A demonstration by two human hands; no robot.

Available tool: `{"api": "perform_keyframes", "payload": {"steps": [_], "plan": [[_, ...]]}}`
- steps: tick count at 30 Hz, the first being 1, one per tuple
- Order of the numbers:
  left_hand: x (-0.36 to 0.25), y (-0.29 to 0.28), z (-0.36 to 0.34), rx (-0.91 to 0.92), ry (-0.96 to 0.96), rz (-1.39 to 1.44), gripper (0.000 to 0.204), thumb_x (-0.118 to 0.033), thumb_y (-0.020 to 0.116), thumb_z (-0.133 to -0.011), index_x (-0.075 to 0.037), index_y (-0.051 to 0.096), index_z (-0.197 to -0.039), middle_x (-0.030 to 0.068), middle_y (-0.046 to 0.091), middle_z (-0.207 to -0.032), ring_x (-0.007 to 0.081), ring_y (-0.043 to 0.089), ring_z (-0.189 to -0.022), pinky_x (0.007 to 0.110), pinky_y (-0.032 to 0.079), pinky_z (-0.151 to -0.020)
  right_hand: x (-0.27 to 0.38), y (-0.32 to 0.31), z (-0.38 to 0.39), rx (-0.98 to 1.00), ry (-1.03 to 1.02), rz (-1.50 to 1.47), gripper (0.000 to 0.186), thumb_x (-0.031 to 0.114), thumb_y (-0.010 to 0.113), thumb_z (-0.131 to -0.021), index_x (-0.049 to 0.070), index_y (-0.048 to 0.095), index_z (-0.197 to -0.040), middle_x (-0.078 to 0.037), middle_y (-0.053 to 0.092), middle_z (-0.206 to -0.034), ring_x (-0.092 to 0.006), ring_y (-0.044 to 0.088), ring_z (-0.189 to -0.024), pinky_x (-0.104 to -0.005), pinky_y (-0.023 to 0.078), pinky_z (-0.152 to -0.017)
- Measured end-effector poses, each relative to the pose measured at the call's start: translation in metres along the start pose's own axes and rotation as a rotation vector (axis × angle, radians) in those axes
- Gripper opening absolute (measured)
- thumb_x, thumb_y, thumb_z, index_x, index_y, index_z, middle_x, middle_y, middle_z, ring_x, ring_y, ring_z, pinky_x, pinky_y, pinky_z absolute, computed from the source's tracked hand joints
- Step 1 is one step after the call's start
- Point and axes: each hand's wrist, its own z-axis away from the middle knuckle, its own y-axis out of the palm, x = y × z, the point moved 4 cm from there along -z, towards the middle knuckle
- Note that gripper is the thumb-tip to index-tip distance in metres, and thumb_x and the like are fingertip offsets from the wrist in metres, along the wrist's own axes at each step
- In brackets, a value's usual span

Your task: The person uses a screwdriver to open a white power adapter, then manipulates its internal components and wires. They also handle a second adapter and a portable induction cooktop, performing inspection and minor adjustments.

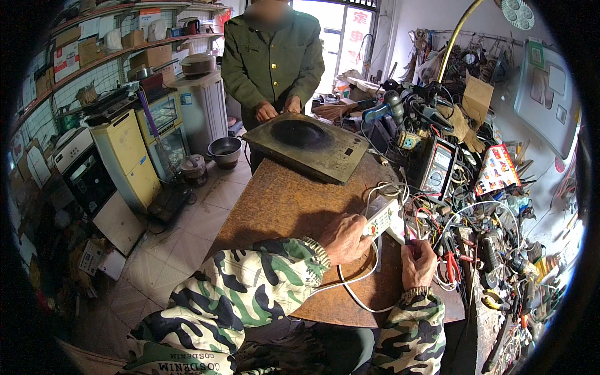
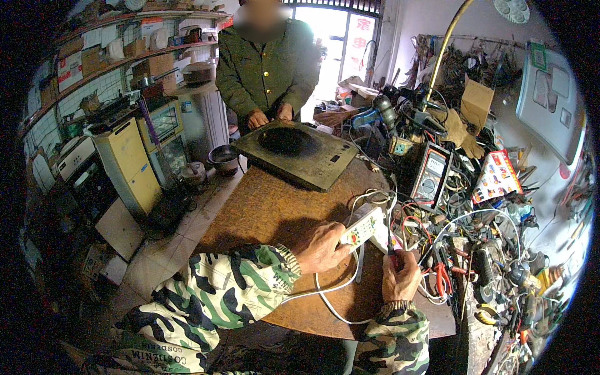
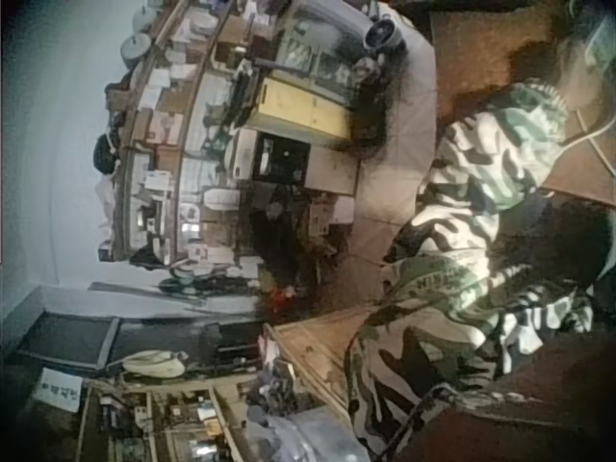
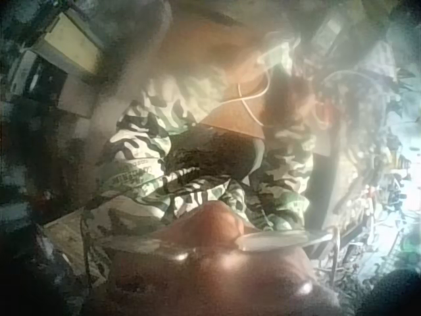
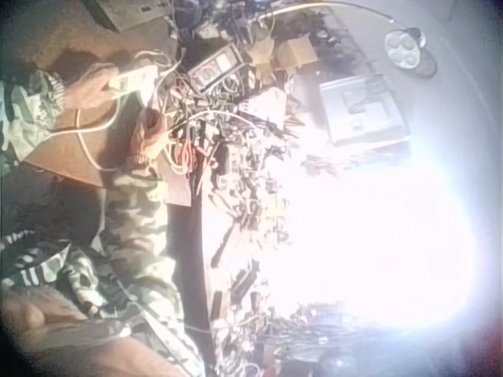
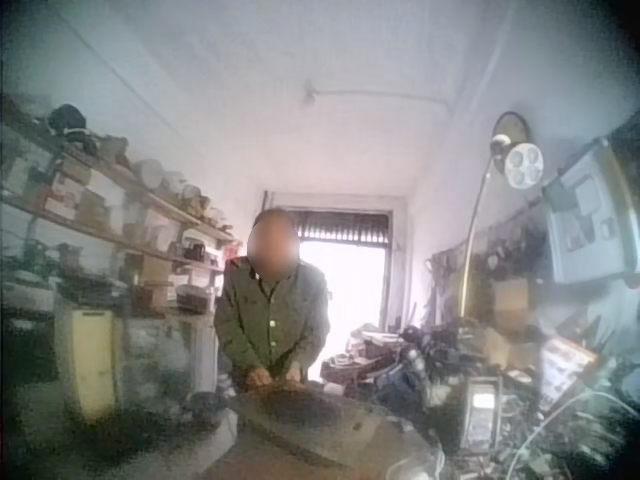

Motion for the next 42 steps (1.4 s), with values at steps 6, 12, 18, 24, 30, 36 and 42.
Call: {"api": "perform_keyframes", "payload": {"steps": [6, 12, 18, 24, 30, 36, 42], "plan": [[0.011, 0.011, 0.0, -0.029, 0.033, 0.015, 0.03, -0.022, 0.068, -0.087, 0.005, 0.055, -0.091, 0.026, 0.063, -0.087, 0.0434, 0.063, -0.081, 0.051, 0.05, -0.071, 0.0, -0.001, -0.001, 0.009, 0.014, 0.003, 0.02, 0.013, 0.072, -0.086, -0.004, 0.064, -0.093, -0.008, 0.068, -0.08, -0.0153, 0.06, -0.074, -0.031, 0.049, -0.071], [0.014, 0.005, 0.005, -0.038, 0.017, 0.006, 0.03, -0.022, 0.069, -0.087, 0.004, 0.055, -0.091, 0.0252, 0.063, -0.087, 0.0427, 0.063, -0.082, 0.051, 0.049, -0.071, 0.008, 0.006, -0.001, 0.03, 0.035, 0.009, 0.02, 0.012, 0.072, -0.086, -0.004, 0.064, -0.095, -0.009, 0.068, -0.082, -0.0157, 0.061, -0.075, -0.0313, 0.05, -0.072], [0.003, 0.004, -0.001, 0.008, 0.032, 0.008, 0.03, -0.022, 0.069, -0.087, 0.004, 0.055, -0.091, 0.0254, 0.063, -0.089, 0.0429, 0.063, -0.083, 0.051, 0.049, -0.072, 0.003, -0.003, 0.0, 0.008, 0.03, 0.059, 0.023, 0.014, 0.072, -0.086, -0.005, 0.065, -0.096, -0.011, 0.07, -0.084, -0.0166, 0.063, -0.076, -0.0318, 0.051, -0.072], [0.002, 0.003, -0.002, 0.032, 0.011, -0.005, 0.031, -0.024, 0.068, -0.088, 0.005, 0.055, -0.092, 0.0259, 0.063, -0.09, 0.0429, 0.063, -0.084, 0.051, 0.05, -0.073, 0.004, -0.004, 0.0, 0.01, 0.026, 0.072, 0.024, 0.016, 0.073, -0.086, -0.005, 0.065, -0.096, -0.012, 0.07, -0.084, -0.0167, 0.064, -0.077, -0.0316, 0.051, -0.073], [0.0, -0.005, 0.001, 0.033, -0.017, -0.043, 0.032, -0.024, 0.067, -0.088, 0.005, 0.055, -0.092, 0.0261, 0.063, -0.091, 0.0427, 0.063, -0.085, 0.051, 0.05, -0.073, 0.007, 0.001, 0.0, 0.019, 0.05, 0.047, 0.024, 0.015, 0.073, -0.086, -0.005, 0.065, -0.097, -0.011, 0.07, -0.084, -0.0163, 0.064, -0.077, -0.0313, 0.051, -0.073], [-0.002, -0.005, 0.0, 0.04, -0.024, -0.027, 0.031, -0.023, 0.068, -0.088, 0.005, 0.055, -0.093, 0.0258, 0.063, -0.092, 0.0424, 0.063, -0.086, 0.051, 0.05, -0.074, 0.007, -0.001, 0.0, 0.021, 0.061, 0.062, 0.023, 0.014, 0.073, -0.086, -0.005, 0.065, -0.097, -0.011, 0.07, -0.084, -0.0158, 0.064, -0.077, -0.0306, 0.051, -0.074], [0.002, -0.004, 0.0, 0.019, 0.005, -0.026, 0.031, -0.023, 0.068, -0.087, 0.005, 0.057, -0.094, 0.0258, 0.064, -0.092, 0.042, 0.063, -0.087, 0.05, 0.05, -0.076, 0.011, -0.001, 0.0, 0.018, 0.041, 0.068, 0.024, 0.014, 0.073, -0.084, -0.005, 0.066, -0.098, -0.013, 0.071, -0.085, -0.02, 0.067, -0.077, -0.0328, 0.053, -0.074]]}}
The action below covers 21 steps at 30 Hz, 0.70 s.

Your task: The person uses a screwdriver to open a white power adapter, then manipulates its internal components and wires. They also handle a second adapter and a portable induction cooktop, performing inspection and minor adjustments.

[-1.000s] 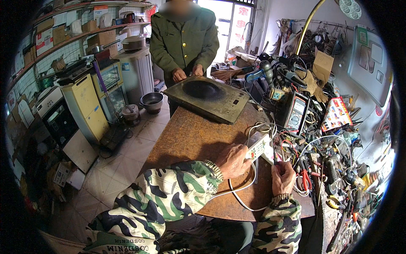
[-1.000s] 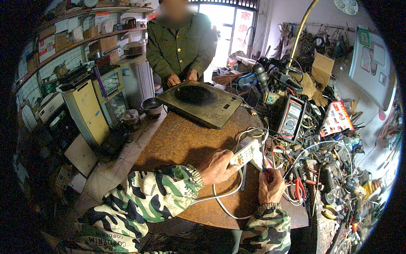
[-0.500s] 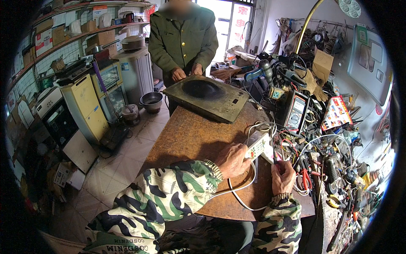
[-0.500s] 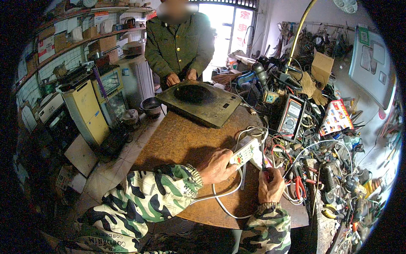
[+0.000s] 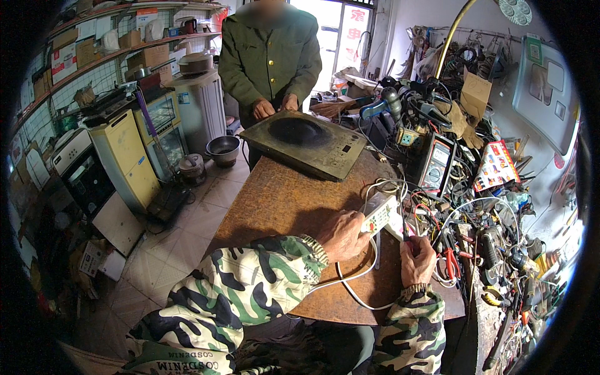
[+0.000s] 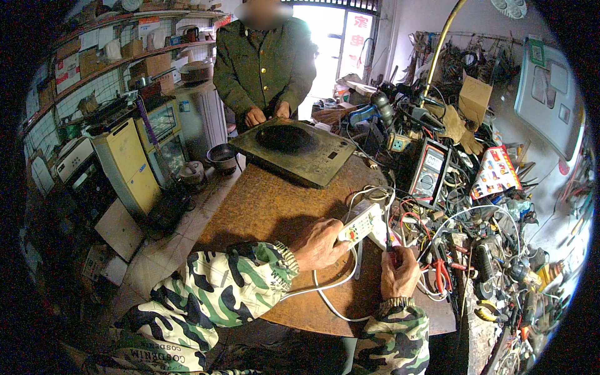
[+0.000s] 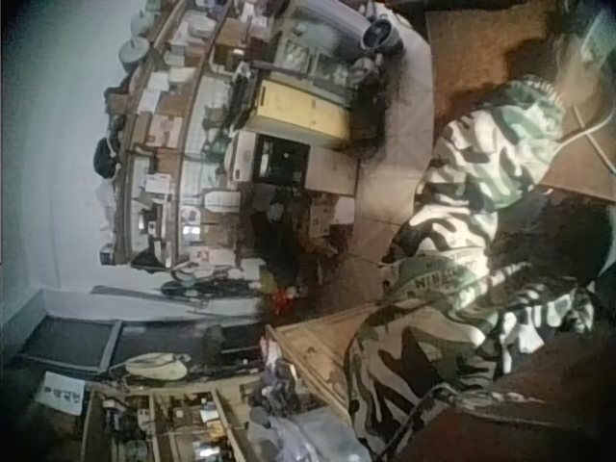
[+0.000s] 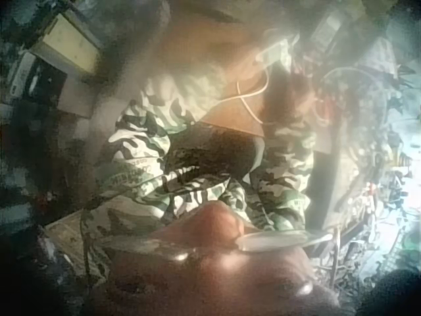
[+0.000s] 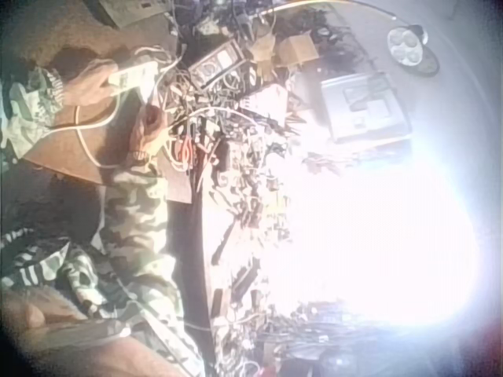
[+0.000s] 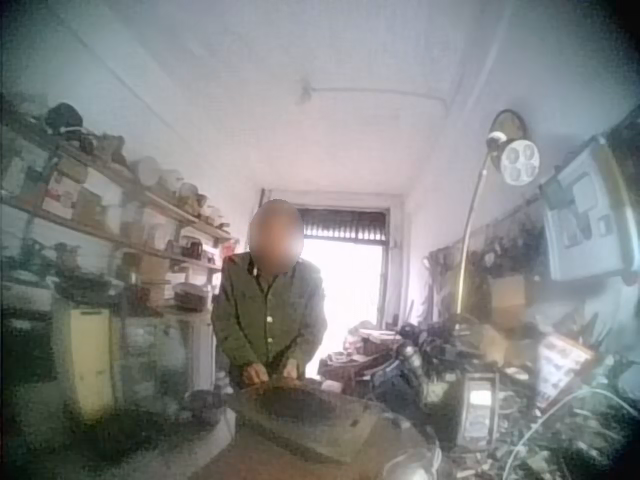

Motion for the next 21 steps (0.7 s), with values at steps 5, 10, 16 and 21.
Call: {"api": "perform_keyframes", "payload": {"steps": [5, 10, 16, 21], "plan": [[0.003, 0.004, 0.001, -0.025, -0.001, 0.037, 0.033, -0.024, 0.071, -0.086, 0.003, 0.052, -0.09, 0.027, 0.061, -0.09, 0.0467, 0.06, -0.086, 0.052, 0.048, -0.072, 0.002, 0.001, 0.0, 0.001, -0.001, 0.006, 0.023, 0.013, 0.072, -0.085, -0.005, 0.065, -0.098, -0.014, 0.071, -0.086, -0.0195, 0.066, -0.078, -0.033, 0.052, -0.074], [0.0, 0.002, 0.0, 0.007, -0.033, 0.04, 0.034, -0.024, 0.072, -0.086, 0.003, 0.052, -0.09, 0.0269, 0.062, -0.09, 0.0466, 0.06, -0.087, 0.052, 0.048, -0.073, 0.001, -0.002, 0.0, -0.013, 0.003, 0.029, 0.026, 0.014, 0.075, -0.084, -0.005, 0.067, -0.1, -0.017, 0.073, -0.085, -0.0241, 0.071, -0.078, -0.0346, 0.055, -0.074], [0.016, 0.023, -0.001, -0.123, -0.014, 0.194, 0.026, -0.016, 0.072, -0.08, 0.003, 0.058, -0.09, 0.0261, 0.064, -0.088, 0.045, 0.063, -0.083, 0.049, 0.05, -0.072, 0.006, -0.004, 0.001, -0.021, -0.022, -0.035, 0.027, 0.017, 0.073, -0.082, -0.006, 0.067, -0.095, -0.014, 0.068, -0.079, -0.0218, 0.065, -0.073, -0.0333, 0.052, -0.071], [0.009, 0.002, -0.001, -0.039, -0.072, 0.09, 0.026, -0.021, 0.069, -0.086, 0.001, 0.058, -0.092, 0.0232, 0.064, -0.083, 0.0393, 0.065, -0.077, 0.047, 0.05, -0.069, -0.005, -0.001, -0.001, -0.085, -0.085, 0.003, 0.021, 0.013, 0.069, -0.086, -0.004, 0.065, -0.097, -0.012, 0.068, -0.077, -0.0159, 0.061, -0.07, -0.0307, 0.049, -0.068]]}}
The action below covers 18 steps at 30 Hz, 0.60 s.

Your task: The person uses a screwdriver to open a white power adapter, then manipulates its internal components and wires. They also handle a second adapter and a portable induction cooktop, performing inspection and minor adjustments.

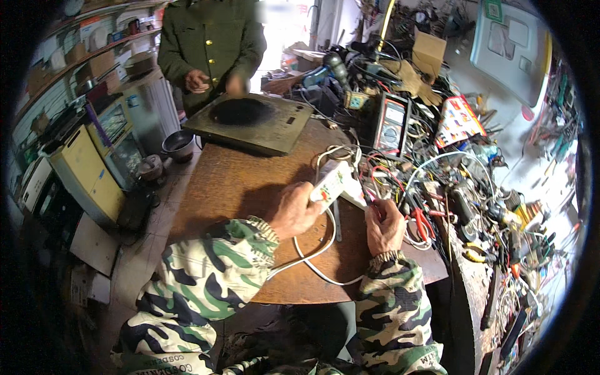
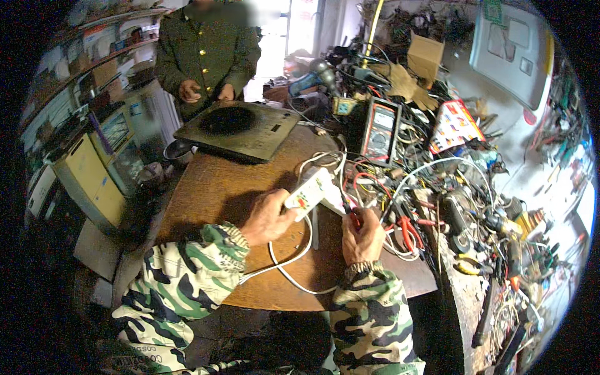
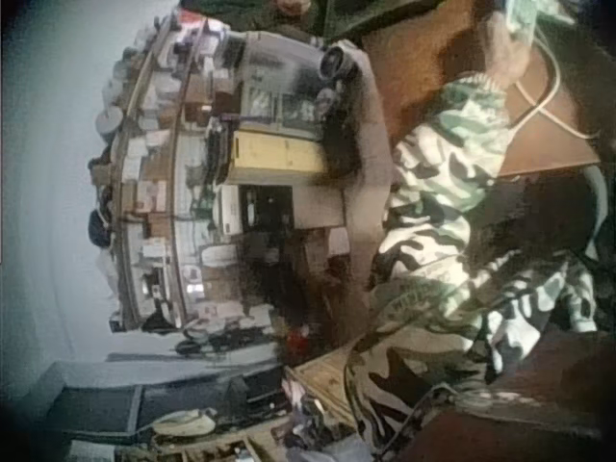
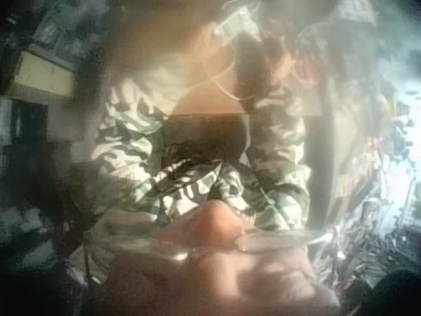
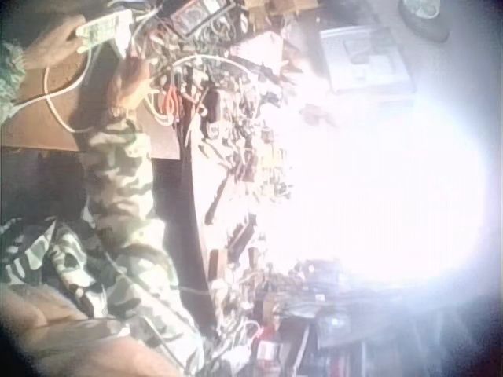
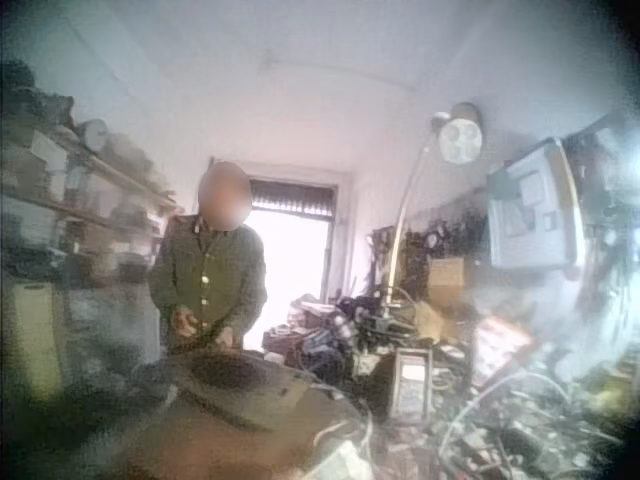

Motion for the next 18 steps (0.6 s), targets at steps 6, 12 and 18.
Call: {"api": "perform_keyframes", "payload": {"steps": [6, 12, 18], "plan": [[0.019, -0.006, -0.006, 0.051, -0.152, 0.18, 0.031, -0.026, 0.065, -0.091, 0.002, 0.056, -0.084, 0.0234, 0.064, -0.078, 0.0393, 0.064, -0.075, 0.047, 0.049, -0.067, 0.013, -0.007, 0.0, -0.075, 0.048, -0.015, 0.02, 0.009, 0.07, -0.087, -0.003, 0.066, -0.103, -0.018, 0.071, -0.087, -0.0252, 0.071, -0.078, -0.034, 0.055, -0.074], [0.018, -0.02, -0.016, 0.048, -0.191, 0.422, 0.037, -0.03, 0.062, -0.096, 0.007, 0.064, -0.094, 0.0085, 0.065, -0.078, 0.0108, 0.056, -0.071, 0.032, 0.046, -0.062, 0.009, -0.012, 0.001, -0.112, 0.03, -0.039, 0.02, 0.01, 0.071, -0.087, -0.003, 0.066, -0.102, -0.016, 0.07, -0.087, -0.0238, 0.07, -0.078, -0.0333, 0.055, -0.073], [0.018, -0.041, -0.014, 0.037, -0.344, 0.666, 0.033, -0.026, 0.059, -0.1, 0.005, 0.066, -0.108, 0.0072, 0.07, -0.099, 0.0114, 0.064, -0.087, 0.027, 0.051, -0.078, 0.012, -0.009, 0.001, -0.093, 0.046, -0.074, 0.023, 0.014, 0.072, -0.089, -0.004, 0.067, -0.104, -0.01, 0.068, -0.08, -0.0147, 0.062, -0.074, -0.0289, 0.051, -0.071]]}}
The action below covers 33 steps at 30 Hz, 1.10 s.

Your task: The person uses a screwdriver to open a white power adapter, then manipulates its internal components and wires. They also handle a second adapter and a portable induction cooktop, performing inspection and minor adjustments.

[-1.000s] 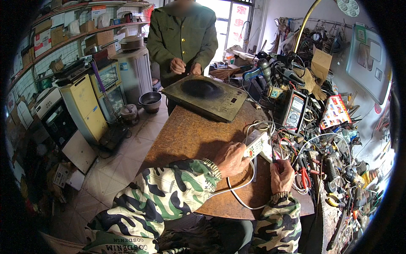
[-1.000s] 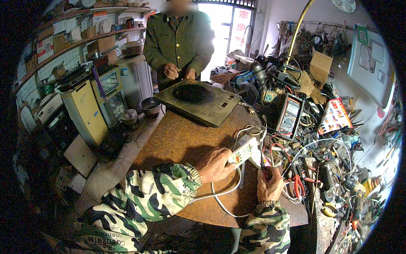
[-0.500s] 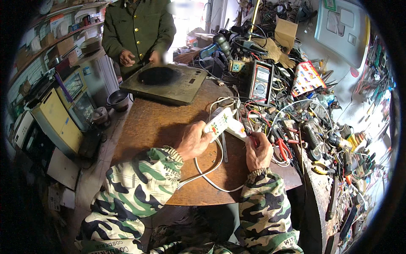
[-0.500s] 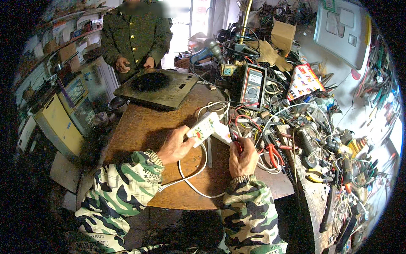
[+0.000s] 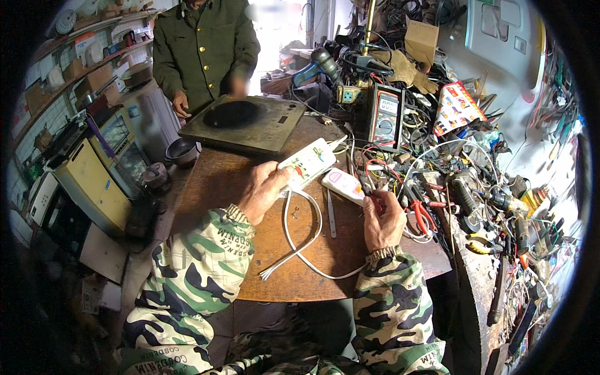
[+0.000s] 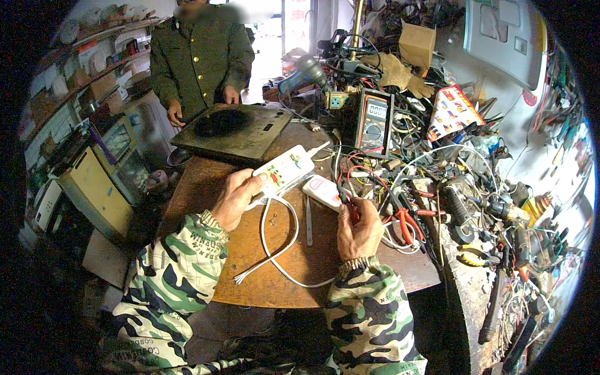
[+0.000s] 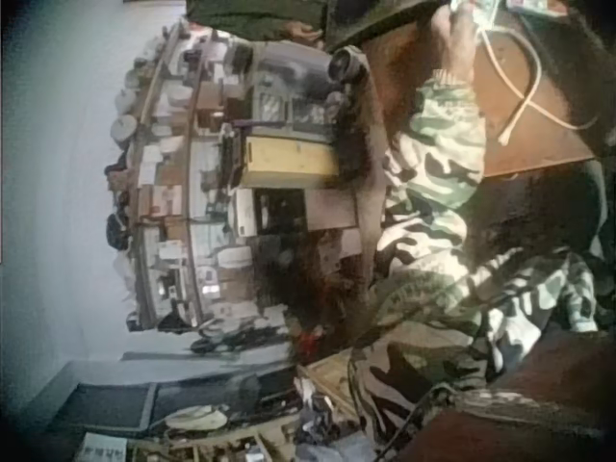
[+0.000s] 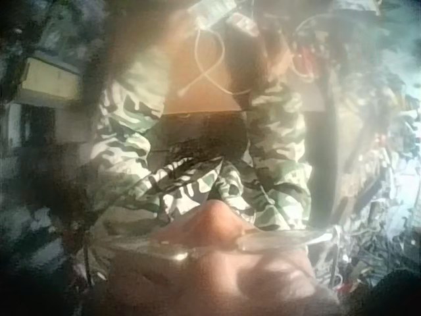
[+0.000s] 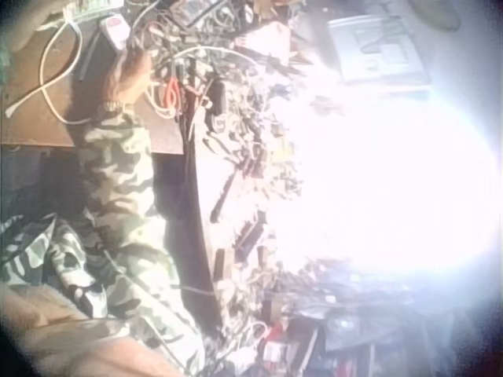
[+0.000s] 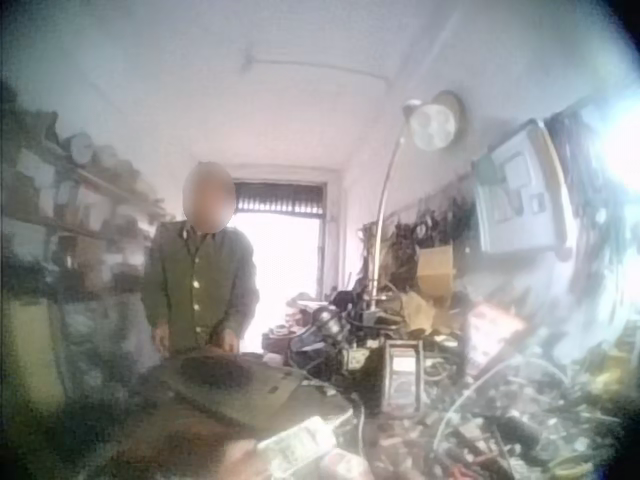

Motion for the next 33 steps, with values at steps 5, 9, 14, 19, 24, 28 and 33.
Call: {"api": "perform_keyframes", "payload": {"steps": [5, 9, 14, 19, 24, 28, 33], "plan": [[-0.02, -0.005, 0.013, -0.055, -0.053, 0.231, 0.034, -0.029, 0.062, -0.099, 0.001, 0.064, -0.114, 0.0089, 0.069, -0.114, 0.0178, 0.064, -0.106, 0.036, 0.044, -0.099, -0.004, 0.0, 0.001, 0.001, 0.003, -0.023, 0.02, 0.009, 0.072, -0.088, -0.004, 0.067, -0.102, -0.013, 0.069, -0.082, -0.0184, 0.067, -0.073, -0.0312, 0.053, -0.068], [-0.011, -0.029, 0.023, -0.184, -0.074, 0.355, 0.034, -0.03, 0.068, -0.095, -0.003, 0.065, -0.115, 0.0091, 0.068, -0.117, 0.0196, 0.063, -0.109, 0.039, 0.046, -0.098, -0.005, 0.003, 0.001, 0.026, 0.001, -0.036, 0.019, 0.008, 0.072, -0.087, -0.004, 0.067, -0.101, -0.017, 0.071, -0.086, -0.0218, 0.071, -0.077, -0.0329, 0.055, -0.069], [-0.013, -0.04, 0.026, -0.123, -0.083, 0.535, 0.034, -0.028, 0.066, -0.096, -0.005, 0.064, -0.12, 0.0086, 0.07, -0.113, 0.0203, 0.064, -0.1, 0.039, 0.052, -0.09, -0.009, 0.004, 0.003, 0.066, -0.012, -0.104, 0.023, 0.012, 0.072, -0.089, -0.005, 0.066, -0.104, -0.011, 0.071, -0.083, -0.0137, 0.065, -0.075, -0.028, 0.052, -0.071], [-0.017, -0.041, 0.026, -0.066, -0.088, 0.71, 0.033, -0.025, 0.064, -0.096, -0.002, 0.063, -0.121, 0.0107, 0.07, -0.109, 0.0219, 0.066, -0.101, 0.039, 0.056, -0.091, -0.003, 0.007, 0.005, 0.159, -0.018, -0.064, 0.022, 0.008, 0.071, -0.087, -0.005, 0.066, -0.103, -0.017, 0.071, -0.087, -0.0218, 0.071, -0.08, -0.0322, 0.055, -0.073], [-0.013, -0.034, 0.027, 0.044, -0.083, 0.678, 0.03, -0.018, 0.061, -0.095, 0.0, 0.063, -0.119, 0.0146, 0.07, -0.112, 0.0245, 0.068, -0.103, 0.041, 0.058, -0.089, -0.001, 0.01, 0.006, 0.206, -0.09, 0.075, 0.021, 0.011, 0.072, -0.085, -0.002, 0.067, -0.101, -0.019, 0.071, -0.087, -0.0311, 0.072, -0.079, -0.037, 0.056, -0.073], [-0.023, -0.015, 0.031, 0.1, -0.127, 0.713, 0.035, -0.015, 0.059, -0.096, 0.002, 0.062, -0.125, 0.0177, 0.068, -0.117, 0.0309, 0.068, -0.106, 0.042, 0.059, -0.089, -0.008, 0.009, 0.008, 0.2, -0.173, 0.205, 0.022, 0.015, 0.075, -0.081, 0.002, 0.067, -0.096, -0.02, 0.069, -0.086, -0.0382, 0.069, -0.078, -0.0432, 0.055, -0.071], [-0.016, -0.017, 0.029, 0.131, -0.106, 0.704, 0.043, -0.015, 0.055, -0.095, 0.006, 0.054, -0.132, 0.0207, 0.066, -0.122, 0.0313, 0.068, -0.108, 0.04, 0.059, -0.09, 0.001, 0.017, 0.009, 0.264, -0.225, 0.371, 0.024, 0.021, 0.078, -0.077, 0.004, 0.069, -0.092, -0.017, 0.068, -0.085, -0.0376, 0.066, -0.082, -0.0454, 0.053, -0.072]]}}
